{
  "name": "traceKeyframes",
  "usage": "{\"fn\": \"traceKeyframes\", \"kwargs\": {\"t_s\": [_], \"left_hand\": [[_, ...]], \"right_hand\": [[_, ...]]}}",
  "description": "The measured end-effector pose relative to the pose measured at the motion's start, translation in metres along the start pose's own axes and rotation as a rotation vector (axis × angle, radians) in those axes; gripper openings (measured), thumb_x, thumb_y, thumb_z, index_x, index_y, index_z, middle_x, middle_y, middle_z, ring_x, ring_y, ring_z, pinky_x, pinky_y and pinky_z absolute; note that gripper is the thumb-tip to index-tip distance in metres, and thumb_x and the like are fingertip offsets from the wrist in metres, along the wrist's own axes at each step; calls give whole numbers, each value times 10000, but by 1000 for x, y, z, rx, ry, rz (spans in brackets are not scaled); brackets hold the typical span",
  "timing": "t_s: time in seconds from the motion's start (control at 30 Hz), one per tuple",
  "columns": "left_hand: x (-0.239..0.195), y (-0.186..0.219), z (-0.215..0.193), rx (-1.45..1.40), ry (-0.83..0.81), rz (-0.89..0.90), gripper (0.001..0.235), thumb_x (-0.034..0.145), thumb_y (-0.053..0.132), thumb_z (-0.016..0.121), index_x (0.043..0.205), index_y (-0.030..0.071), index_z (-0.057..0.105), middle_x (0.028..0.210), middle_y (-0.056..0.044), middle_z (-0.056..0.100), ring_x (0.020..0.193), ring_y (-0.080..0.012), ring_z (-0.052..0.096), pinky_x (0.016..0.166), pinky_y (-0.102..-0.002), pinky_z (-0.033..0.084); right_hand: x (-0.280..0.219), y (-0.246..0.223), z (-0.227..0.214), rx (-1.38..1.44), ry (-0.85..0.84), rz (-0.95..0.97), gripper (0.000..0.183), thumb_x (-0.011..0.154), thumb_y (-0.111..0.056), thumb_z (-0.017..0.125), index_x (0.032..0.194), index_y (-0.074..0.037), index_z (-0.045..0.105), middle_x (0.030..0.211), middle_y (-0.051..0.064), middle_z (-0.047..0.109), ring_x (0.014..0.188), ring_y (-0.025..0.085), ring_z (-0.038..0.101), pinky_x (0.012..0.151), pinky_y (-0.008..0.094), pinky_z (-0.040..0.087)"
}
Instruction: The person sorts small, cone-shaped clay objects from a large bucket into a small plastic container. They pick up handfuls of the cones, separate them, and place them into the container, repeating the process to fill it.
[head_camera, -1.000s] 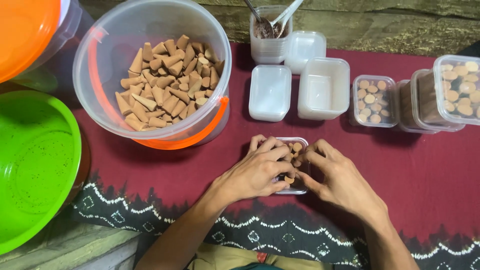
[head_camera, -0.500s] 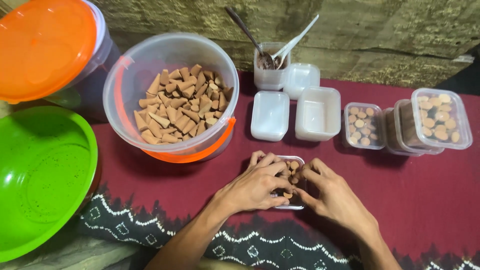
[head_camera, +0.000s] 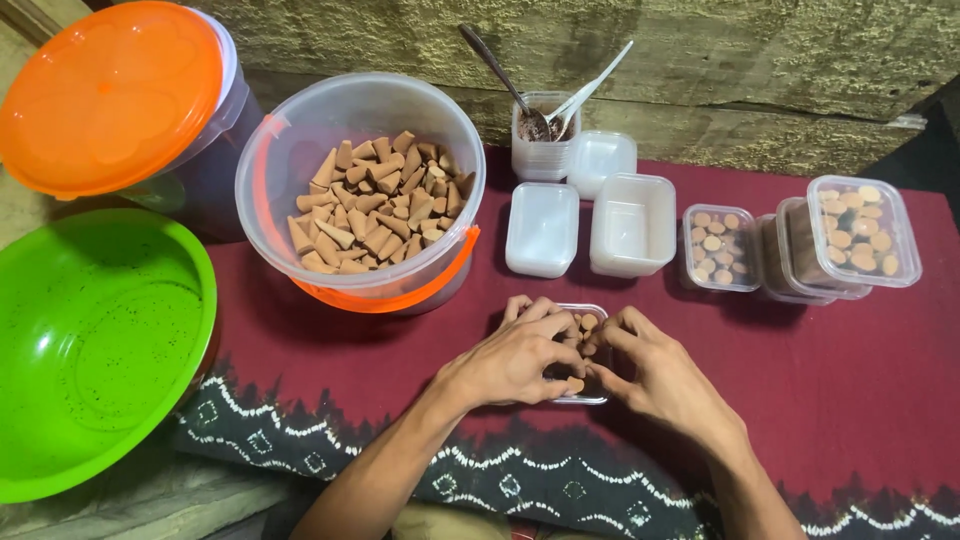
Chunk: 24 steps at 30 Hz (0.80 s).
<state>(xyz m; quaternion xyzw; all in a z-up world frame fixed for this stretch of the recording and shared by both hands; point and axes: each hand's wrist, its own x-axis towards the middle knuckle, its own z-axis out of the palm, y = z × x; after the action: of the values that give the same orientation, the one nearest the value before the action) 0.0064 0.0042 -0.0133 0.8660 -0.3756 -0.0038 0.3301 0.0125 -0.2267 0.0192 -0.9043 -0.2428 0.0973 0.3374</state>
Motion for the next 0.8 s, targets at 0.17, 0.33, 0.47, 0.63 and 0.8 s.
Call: {"fn": "traceKeyframes", "kwargs": {"t_s": [0.17,0.33,0.47,0.63,0.8], "left_hand": [[1,-5,5,66,-33,-2,207,757,326,814,901,184,772,961,-25,541,1160,-265,488,1021,-533,288],[0,-13,11,14,7,11,218,763,363,813,917,214,769,967,-14,547,1134,-247,497,1015,-503,291],[-2,-16,11,-24,24,20,195,785,367,810,928,239,775,971,2,550,1132,-234,497,1022,-490,288],[-2,-17,10,-34,41,27,184,808,377,801,942,253,778,962,9,535,1121,-225,493,1023,-484,281],[-3,-18,11,-49,51,40,180,824,392,796,960,275,776,975,16,535,1118,-222,489,1023,-485,282]], "right_hand": [[0,2,1,3,1,-1,193,822,-229,798,984,-161,718,994,30,639,720,255,652,559,392,575],[1,3,1,-19,-14,4,202,817,-207,793,996,-155,715,1020,37,634,777,276,665,586,396,575],[0,1,0,-15,-15,2,197,820,-192,790,994,-141,712,1021,46,641,798,286,676,603,401,582],[-1,0,0,-13,-6,-13,205,825,-206,791,1000,-144,704,1014,55,639,798,295,677,610,413,582],[-1,6,2,-40,-1,-32,210,820,-211,791,1000,-153,700,1031,50,631,823,307,681,615,416,585]]}}
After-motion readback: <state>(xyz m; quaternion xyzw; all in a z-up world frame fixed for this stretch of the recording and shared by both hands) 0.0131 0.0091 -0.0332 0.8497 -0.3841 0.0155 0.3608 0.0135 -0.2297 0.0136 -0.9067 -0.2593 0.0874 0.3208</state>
